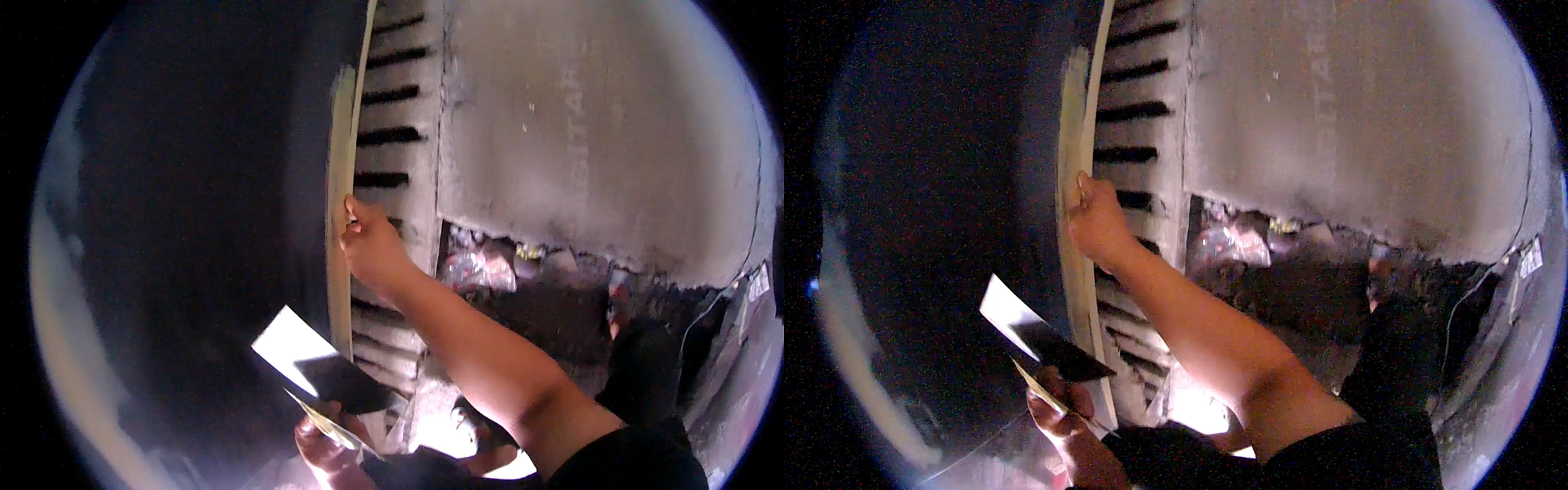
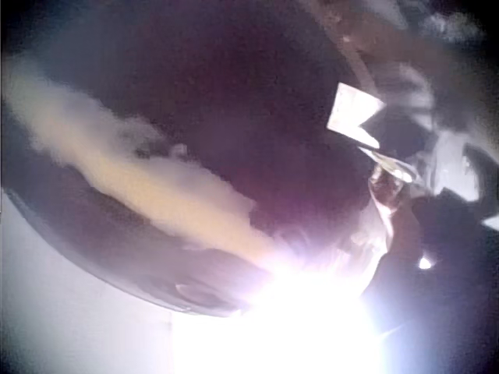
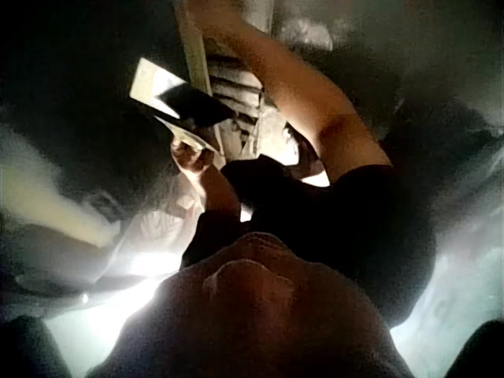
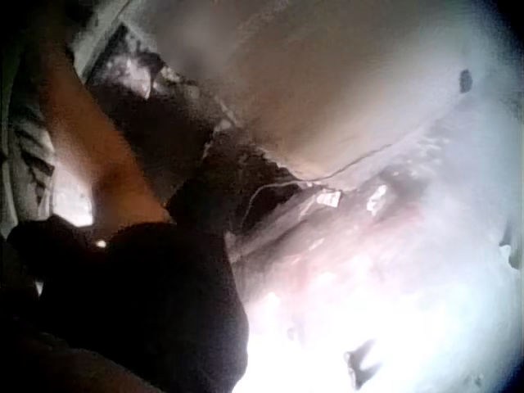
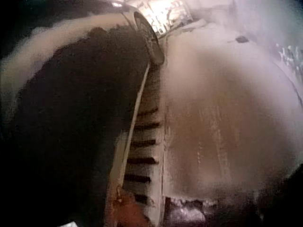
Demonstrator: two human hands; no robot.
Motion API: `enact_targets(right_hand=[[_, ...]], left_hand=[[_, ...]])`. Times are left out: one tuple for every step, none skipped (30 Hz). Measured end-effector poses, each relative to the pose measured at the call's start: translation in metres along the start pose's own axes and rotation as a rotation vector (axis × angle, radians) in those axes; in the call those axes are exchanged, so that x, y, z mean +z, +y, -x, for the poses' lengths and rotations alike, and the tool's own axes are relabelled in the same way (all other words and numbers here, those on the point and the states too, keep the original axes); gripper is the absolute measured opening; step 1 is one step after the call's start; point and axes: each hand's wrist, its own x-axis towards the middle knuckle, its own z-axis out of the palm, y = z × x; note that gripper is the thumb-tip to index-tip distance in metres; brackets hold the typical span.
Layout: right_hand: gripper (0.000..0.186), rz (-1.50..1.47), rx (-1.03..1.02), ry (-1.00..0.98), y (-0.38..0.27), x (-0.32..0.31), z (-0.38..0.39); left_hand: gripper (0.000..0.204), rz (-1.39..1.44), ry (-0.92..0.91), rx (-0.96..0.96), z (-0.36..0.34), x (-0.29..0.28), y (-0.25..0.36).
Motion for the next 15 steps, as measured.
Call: enact_targets(right_hand=[[0.045, -0.032, -0.068, 0.023, 0.021, 0.007, 0.017], [0.048, 0.037, -0.11, 0.02, 0.034, 0.013, 0.032], [0.05, 0.095, -0.15, 0.015, 0.048, 0.015, 0.051], [0.053, 0.154, -0.191, 0.013, 0.061, 0.018, 0.069], [0.057, 0.154, -0.205, 0.016, 0.069, 0.018, 0.085], [0.06, 0.15, -0.215, 0.005, 0.078, 0.024, 0.101], [0.064, 0.151, -0.237, 0.0, 0.089, 0.03, 0.12], [0.067, 0.147, -0.202, -0.025, 0.094, 0.033, 0.134], [0.069, 0.138, -0.161, -0.056, 0.098, 0.037, 0.149], [0.071, 0.129, -0.119, -0.086, 0.102, 0.041, 0.162], [0.073, 0.129, -0.138, -0.092, 0.11, 0.043, 0.171], [0.072, 0.146, -0.123, -0.096, 0.119, 0.045, 0.183], [0.071, 0.162, -0.107, -0.101, 0.127, 0.047, 0.194], [0.07, 0.176, -0.093, -0.115, 0.128, 0.049, 0.201], [0.07, 0.188, -0.1, -0.116, 0.13, 0.051, 0.208]], left_hand=[[0.053, 0.008, -0.048, 0.001, 0.001, -0.006, -0.001], [0.053, 0.012, -0.095, 0.008, 0.003, -0.014, 0.002], [0.05, 0.017, -0.145, 0.019, 0.0, -0.014, 0.002], [0.047, 0.023, -0.196, 0.027, -0.001, -0.016, 0.002], [0.045, 0.014, -0.175, 0.033, -0.004, -0.01, 0.004], [0.044, -0.003, -0.141, 0.044, -0.006, -0.006, 0.009], [0.042, -0.009, -0.148, 0.038, -0.004, -0.007, 0.011], [0.04, -0.012, -0.148, 0.033, -0.001, -0.013, 0.011], [0.038, -0.017, -0.17, 0.0, 0.0, -0.017, 0.017], [0.035, -0.017, -0.194, -0.031, 0.001, -0.023, 0.02], [0.033, -0.016, -0.226, -0.065, 0.002, -0.026, 0.023], [0.032, 0.003, -0.251, -0.076, 0.002, -0.027, 0.024], [0.032, 0.025, -0.272, -0.091, 0.002, -0.03, 0.024], [0.032, 0.059, -0.289, -0.09, -0.001, -0.031, 0.025], [0.032, 0.079, -0.303, -0.097, -0.002, -0.032, 0.027]])
